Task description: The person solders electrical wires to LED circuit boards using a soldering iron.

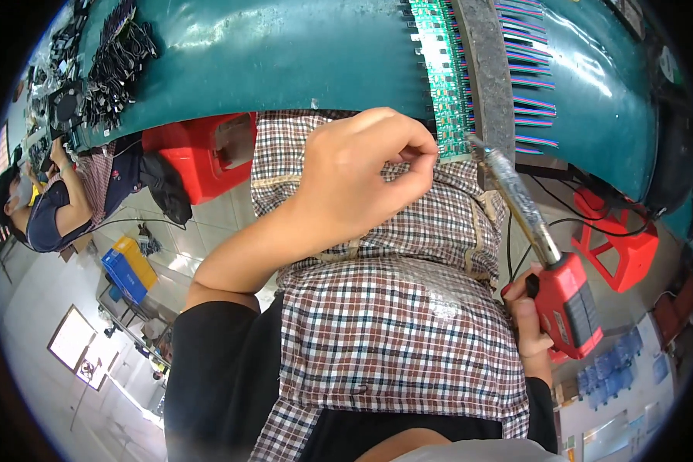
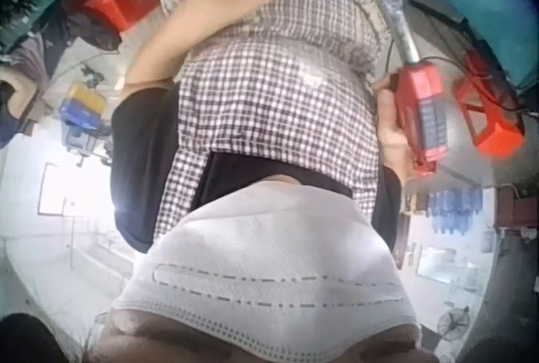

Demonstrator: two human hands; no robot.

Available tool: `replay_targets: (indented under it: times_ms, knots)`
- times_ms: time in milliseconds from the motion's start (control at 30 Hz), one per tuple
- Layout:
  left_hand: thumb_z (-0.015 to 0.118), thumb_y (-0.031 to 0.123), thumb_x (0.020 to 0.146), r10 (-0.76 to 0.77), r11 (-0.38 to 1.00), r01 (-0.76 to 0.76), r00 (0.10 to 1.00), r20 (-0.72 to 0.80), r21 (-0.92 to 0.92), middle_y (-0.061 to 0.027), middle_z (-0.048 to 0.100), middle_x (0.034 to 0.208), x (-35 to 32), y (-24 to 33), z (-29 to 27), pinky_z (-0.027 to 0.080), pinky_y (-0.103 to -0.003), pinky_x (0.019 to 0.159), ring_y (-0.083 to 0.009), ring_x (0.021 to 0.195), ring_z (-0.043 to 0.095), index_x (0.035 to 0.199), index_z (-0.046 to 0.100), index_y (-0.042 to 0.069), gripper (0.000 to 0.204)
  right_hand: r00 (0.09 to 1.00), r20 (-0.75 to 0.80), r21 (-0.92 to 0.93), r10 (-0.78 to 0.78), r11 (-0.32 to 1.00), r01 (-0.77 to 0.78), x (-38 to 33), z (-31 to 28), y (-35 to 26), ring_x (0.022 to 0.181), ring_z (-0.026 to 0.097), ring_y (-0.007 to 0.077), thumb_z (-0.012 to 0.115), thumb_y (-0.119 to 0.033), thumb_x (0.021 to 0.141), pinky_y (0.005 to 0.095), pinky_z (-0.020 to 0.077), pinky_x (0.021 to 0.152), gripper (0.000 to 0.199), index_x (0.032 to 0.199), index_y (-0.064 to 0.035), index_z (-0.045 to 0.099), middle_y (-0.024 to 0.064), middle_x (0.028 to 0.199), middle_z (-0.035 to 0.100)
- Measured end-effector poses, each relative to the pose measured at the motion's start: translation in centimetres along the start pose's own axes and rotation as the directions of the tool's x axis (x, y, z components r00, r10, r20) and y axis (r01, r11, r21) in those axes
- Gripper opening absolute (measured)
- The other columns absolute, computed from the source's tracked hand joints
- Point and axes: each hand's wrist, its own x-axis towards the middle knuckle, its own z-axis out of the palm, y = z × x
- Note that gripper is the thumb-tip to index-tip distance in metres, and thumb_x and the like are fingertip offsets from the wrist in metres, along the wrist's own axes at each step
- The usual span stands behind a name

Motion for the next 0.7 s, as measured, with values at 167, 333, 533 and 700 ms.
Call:
replay_targets:
  times_ms: [167,333,533,700]
  knots:
    - [0.075,-0.005,0.077,0.007,1.000,-0.007,1.000,-0.012,0.005,-0.0068,0.071,0.086,0.0,-0.4,0.4,0.059,-0.023,0.066,-0.0135,0.075,0.071,0.088,0.071,0.001,0.013,0.999,0.046,0.092,-0.016,0.996,0.012,0.5,0.7,0.3,0.076,0.055,0.0168,0.066,-0.018,0.094,0.0311,0.0451,0.071,0.029,0.115,-0.0001,0.058,0.0093,0.089,0.060]
    - [0.075,-0.005,0.077,0.005,1.000,-0.005,1.000,-0.012,0.018,-0.0066,0.072,0.086,0.0,-0.4,0.4,0.059,-0.023,0.066,-0.0130,0.074,0.071,0.088,0.071,0.002,0.012,0.996,0.074,0.056,-0.045,0.998,0.041,1.3,0.9,0.3,0.079,0.055,0.0176,0.064,-0.014,0.093,0.0313,0.0448,0.073,0.019,0.105,-0.0003,0.058,0.0101,0.089,0.060]
    - [0.075,-0.004,0.077,0.006,0.999,-0.005,1.000,-0.024,0.037,-0.0060,0.071,0.084,0.0,-0.6,0.5,0.058,-0.023,0.065,-0.0123,0.072,0.071,0.087,0.071,0.001,0.011,0.998,0.043,0.148,-0.040,0.989,0.033,1.6,1.2,0.6,0.079,0.062,0.0204,0.063,0.000,0.088,0.0362,0.0528,0.077,0.008,0.095,0.0024,0.066,0.0095,0.084,0.064]
    - [0.075,-0.004,0.077,0.015,0.997,-0.013,1.000,-0.023,0.072,-0.0057,0.071,0.082,0.1,-0.5,0.5,0.058,-0.022,0.064,-0.0118,0.071,0.070,0.086,0.071,0.002,0.011,0.999,0.045,0.134,-0.004,0.991,-0.002,1.6,1.1,0.4,0.079,0.062,0.0201,0.063,0.001,0.088,0.0363,0.0529,0.077,0.009,0.096,0.0025,0.066,0.0093,0.085,0.064]
